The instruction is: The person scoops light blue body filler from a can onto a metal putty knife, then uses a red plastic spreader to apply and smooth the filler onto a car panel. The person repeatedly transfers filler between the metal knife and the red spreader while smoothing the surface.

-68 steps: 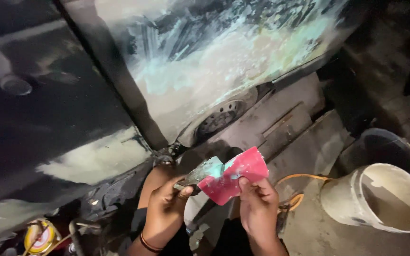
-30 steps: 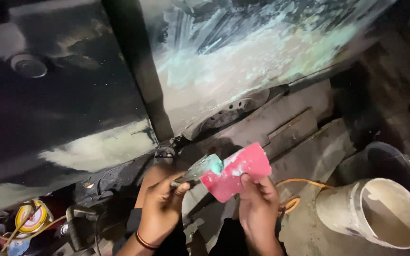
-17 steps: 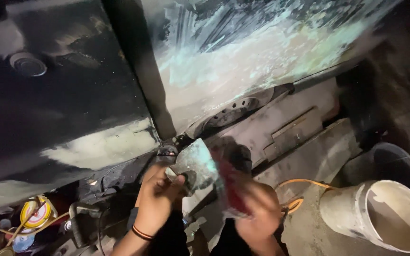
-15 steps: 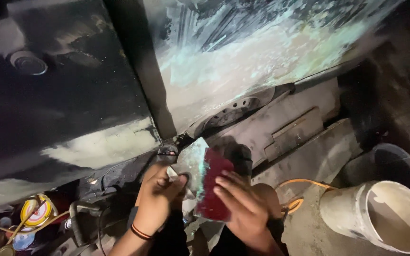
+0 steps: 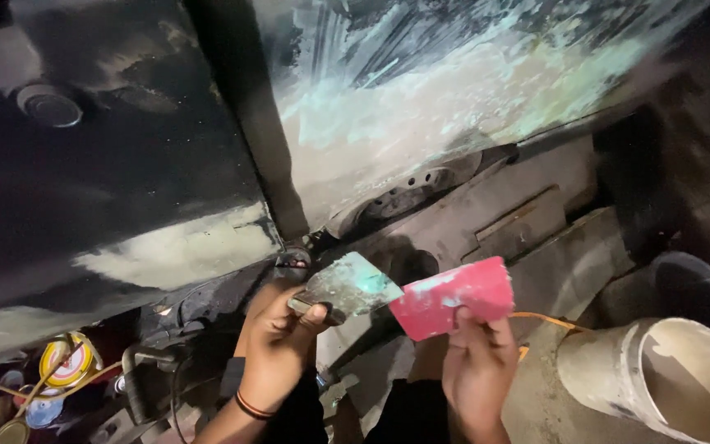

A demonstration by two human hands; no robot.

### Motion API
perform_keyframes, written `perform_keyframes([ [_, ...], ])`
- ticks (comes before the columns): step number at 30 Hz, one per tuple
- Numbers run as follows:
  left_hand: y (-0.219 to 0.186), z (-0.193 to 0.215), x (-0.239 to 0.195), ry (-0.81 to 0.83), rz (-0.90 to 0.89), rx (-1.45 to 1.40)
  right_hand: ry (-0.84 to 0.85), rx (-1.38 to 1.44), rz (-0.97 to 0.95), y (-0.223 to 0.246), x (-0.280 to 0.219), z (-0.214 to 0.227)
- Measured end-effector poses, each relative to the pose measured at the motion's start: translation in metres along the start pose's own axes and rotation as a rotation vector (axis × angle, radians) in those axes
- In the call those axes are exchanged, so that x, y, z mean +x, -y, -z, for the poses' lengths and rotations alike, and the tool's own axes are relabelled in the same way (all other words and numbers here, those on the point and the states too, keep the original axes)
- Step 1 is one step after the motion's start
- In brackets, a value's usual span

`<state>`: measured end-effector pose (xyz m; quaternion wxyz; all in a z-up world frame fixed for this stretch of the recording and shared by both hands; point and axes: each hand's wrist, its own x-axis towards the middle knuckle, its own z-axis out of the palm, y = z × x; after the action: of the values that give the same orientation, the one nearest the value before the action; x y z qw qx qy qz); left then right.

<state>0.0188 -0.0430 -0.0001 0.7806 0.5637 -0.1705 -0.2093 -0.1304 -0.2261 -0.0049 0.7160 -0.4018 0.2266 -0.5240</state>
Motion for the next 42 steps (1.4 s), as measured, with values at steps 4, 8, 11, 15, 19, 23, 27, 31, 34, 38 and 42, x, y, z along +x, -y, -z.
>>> perform_keyframes([
  [4,-0.009,-0.005,-0.002,-0.024,0.019,0.158,-0.033,0.008,-0.027,0.013,0.010,-0.004],
  [8,-0.011,-0.002,-0.003,-0.071,-0.011,0.168,-0.088,-0.002,-0.081,0.008,0.012,0.010],
  [11,-0.009,-0.005,-0.004,-0.042,-0.059,0.239,-0.005,-0.006,-0.184,-0.002,0.002,-0.002],
  [15,-0.011,-0.009,-0.005,0.025,-0.140,0.407,0.038,0.029,-0.190,-0.010,-0.009,-0.030],
  [19,-0.026,-0.012,-0.002,0.064,-0.173,0.504,0.054,0.063,-0.246,-0.010,-0.007,-0.045],
  [23,0.005,-0.012,-0.007,0.139,-0.112,0.574,0.156,0.119,-0.243,-0.011,-0.008,-0.056],
  [27,0.031,-0.004,-0.007,0.062,0.108,0.553,0.074,0.128,-0.274,-0.002,-0.002,-0.044],
  [31,0.025,0.008,0.008,-0.016,-0.010,0.415,0.015,0.043,-0.144,0.017,-0.010,-0.047],
  [34,-0.001,-0.002,0.014,-0.072,0.478,0.161,0.083,-0.837,0.377,0.010,-0.020,-0.042],
  [38,-0.012,0.003,0.014,-0.088,0.519,-0.107,0.728,-0.801,0.875,-0.009,-0.016,-0.037],
  [42,-0.008,0.018,0.011,0.047,0.429,-0.378,0.573,-1.039,0.905,-0.033,-0.006,0.009],
])
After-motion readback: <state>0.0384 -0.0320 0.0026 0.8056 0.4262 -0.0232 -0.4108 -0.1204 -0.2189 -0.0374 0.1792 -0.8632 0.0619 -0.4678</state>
